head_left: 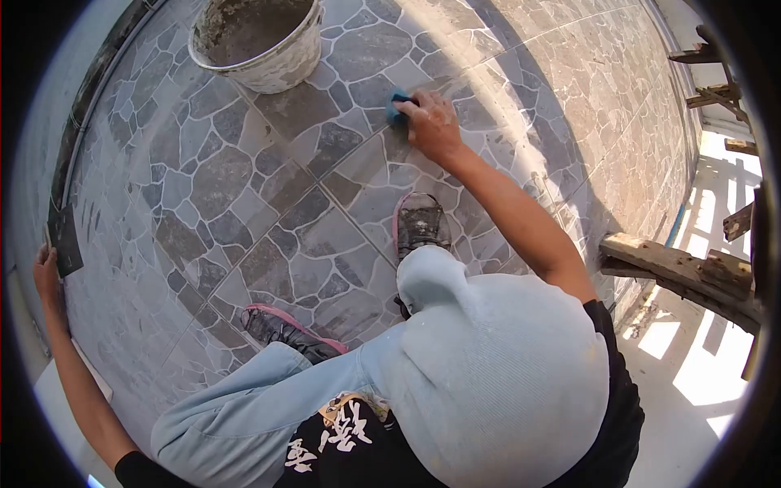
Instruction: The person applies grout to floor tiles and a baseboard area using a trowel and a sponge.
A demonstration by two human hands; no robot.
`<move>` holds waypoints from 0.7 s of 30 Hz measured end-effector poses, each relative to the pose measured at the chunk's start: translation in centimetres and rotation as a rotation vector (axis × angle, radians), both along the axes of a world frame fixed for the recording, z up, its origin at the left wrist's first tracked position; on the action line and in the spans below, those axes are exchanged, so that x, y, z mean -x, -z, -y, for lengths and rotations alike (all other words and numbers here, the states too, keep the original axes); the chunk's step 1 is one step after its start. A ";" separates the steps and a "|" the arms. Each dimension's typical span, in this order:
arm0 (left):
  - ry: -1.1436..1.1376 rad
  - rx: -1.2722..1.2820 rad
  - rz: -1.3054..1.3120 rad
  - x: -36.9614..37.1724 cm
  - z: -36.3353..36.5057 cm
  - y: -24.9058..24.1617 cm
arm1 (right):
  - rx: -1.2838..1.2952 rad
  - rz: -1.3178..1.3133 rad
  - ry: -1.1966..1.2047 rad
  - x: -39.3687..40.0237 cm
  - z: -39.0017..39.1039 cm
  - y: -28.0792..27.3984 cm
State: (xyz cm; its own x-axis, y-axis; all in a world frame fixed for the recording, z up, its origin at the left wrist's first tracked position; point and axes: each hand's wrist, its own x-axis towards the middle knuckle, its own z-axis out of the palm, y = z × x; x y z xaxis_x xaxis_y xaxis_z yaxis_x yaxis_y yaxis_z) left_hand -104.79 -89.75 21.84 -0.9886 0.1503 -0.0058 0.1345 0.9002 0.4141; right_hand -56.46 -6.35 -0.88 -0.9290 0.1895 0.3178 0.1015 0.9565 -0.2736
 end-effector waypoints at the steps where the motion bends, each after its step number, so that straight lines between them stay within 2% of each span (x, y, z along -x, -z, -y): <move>1: -0.013 0.012 0.041 -0.6 0.1 -2.3 | -0.045 0.012 0.216 0.4 -4.7 1.0; 2: -0.075 0.035 0.083 -1.0 0.3 -4.4 | -0.118 0.060 0.427 0.9 -8.2 1.3; 3: -0.148 0.056 0.125 -1.7 0.5 -5.9 | -0.116 0.059 0.435 1.1 -8.3 1.3; 4: -0.144 0.055 0.123 -2.6 0.1 -6.4 | -0.106 0.093 0.531 2.0 -7.8 1.2; 5: -0.235 0.010 0.124 -3.5 -0.9 -6.4 | -0.102 0.121 0.630 3.2 -7.3 1.0; 6: -0.326 -0.036 0.126 -4.0 -1.6 -6.3 | -0.121 0.023 0.497 3.3 -3.9 1.2; 7: -0.314 -0.046 0.122 -4.2 -0.8 -4.6 | -0.057 0.028 0.334 3.3 0.7 0.9; 9: -0.199 -0.124 -0.034 -3.0 -0.6 1.7 | 0.031 -0.031 -0.158 1.6 8.8 0.9; 10: -0.023 -0.134 0.209 -6.1 -4.0 2.1 | 0.054 -0.005 -0.325 0.1 10.2 0.4; 11: 0.108 0.105 0.303 -6.5 -4.2 2.3 | 0.088 0.018 -0.489 -0.8 11.2 0.2; 13: -0.171 0.065 0.285 -10.6 -7.5 1.6 | 0.114 -0.071 -0.271 -0.8 5.9 1.2; 14: -0.268 -0.017 0.183 -11.6 -7.1 2.2 | 0.065 -0.040 -0.099 -0.4 1.7 1.2; 16: -0.257 -0.047 0.211 -10.9 -2.2 3.2 | -0.068 -0.021 0.317 0.4 -6.9 2.3; 17: -0.280 -0.061 0.207 -11.1 -0.6 3.9 | -0.111 0.002 0.444 0.7 -10.7 2.9; 19: -0.327 -0.080 0.203 -12.6 0.9 4.4 | -0.084 0.053 0.577 1.9 -12.3 2.3; 20: -0.292 0.009 0.188 -13.5 1.1 4.2 | -0.067 0.071 0.612 2.8 -11.8 2.4; 21: -0.255 0.087 0.170 -14.0 1.0 4.2 | -0.081 0.100 0.532 3.1 -9.7 2.1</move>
